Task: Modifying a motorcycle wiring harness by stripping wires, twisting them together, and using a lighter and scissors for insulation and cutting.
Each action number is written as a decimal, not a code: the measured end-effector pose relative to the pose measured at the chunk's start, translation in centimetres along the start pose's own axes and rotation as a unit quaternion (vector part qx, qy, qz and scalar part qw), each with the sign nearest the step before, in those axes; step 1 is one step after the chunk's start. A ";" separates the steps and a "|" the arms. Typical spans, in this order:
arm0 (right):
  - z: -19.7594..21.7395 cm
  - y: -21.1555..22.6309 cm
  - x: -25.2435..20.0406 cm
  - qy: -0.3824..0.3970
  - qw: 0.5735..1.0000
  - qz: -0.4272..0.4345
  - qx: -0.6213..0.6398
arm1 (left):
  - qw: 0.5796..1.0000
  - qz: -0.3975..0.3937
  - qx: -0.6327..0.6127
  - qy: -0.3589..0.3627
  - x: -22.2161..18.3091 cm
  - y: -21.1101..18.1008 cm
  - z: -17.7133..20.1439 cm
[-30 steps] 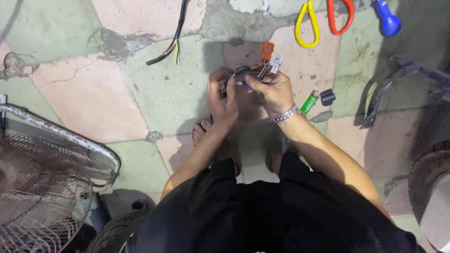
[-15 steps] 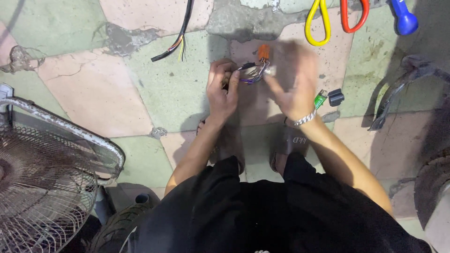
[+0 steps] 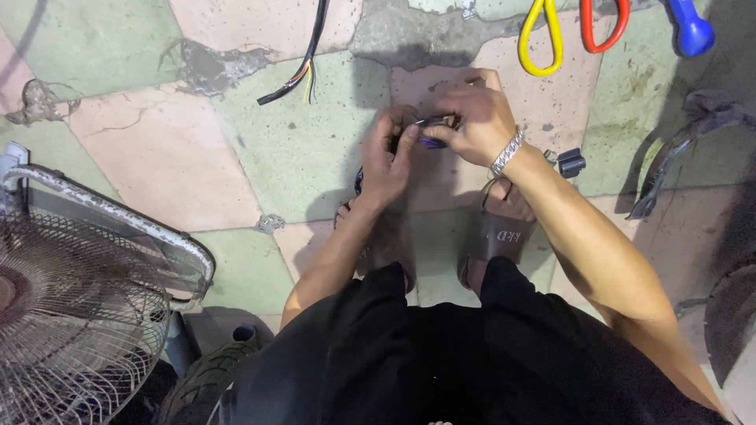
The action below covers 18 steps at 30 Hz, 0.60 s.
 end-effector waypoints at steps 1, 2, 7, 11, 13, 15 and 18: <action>-0.3 -0.2 0.2 0.000 1.000 -0.001 -0.001 | 1.000 0.000 -0.001 0.001 -0.3 0.4 -0.1; -0.8 -0.6 0.4 0.053 0.997 -0.028 -0.044 | 0.999 0.021 0.027 -0.001 -0.7 0.9 -0.1; -1.2 -1.1 1.1 0.122 0.987 -0.077 -0.077 | 0.999 0.020 0.025 -0.017 -0.7 0.7 -0.4; 1.6 -1.4 0.8 0.142 0.981 -0.083 0.104 | 0.996 0.017 0.088 -0.024 -0.6 0.4 -0.6; 3.0 -1.7 0.6 0.190 0.958 -0.129 0.170 | 0.993 0.020 0.116 -0.026 -0.4 0.0 -0.5; 4.5 -1.9 0.3 0.153 0.956 -0.127 0.213 | 0.992 0.038 0.123 0.014 -0.1 -0.7 -0.6; 4.9 -2.1 0.1 0.148 0.965 -0.109 0.189 | 0.994 0.055 0.095 0.014 0.7 -1.5 -0.9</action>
Point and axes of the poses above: each hand's wrist, its own x-axis towards the middle knuckle, its own z-axis out of the back of the hand, y = z × x, the point moved 2 cm from there along x, towards the middle knuckle, and after that the axes turned 12 degrees about -z, right-handed, at the moved point
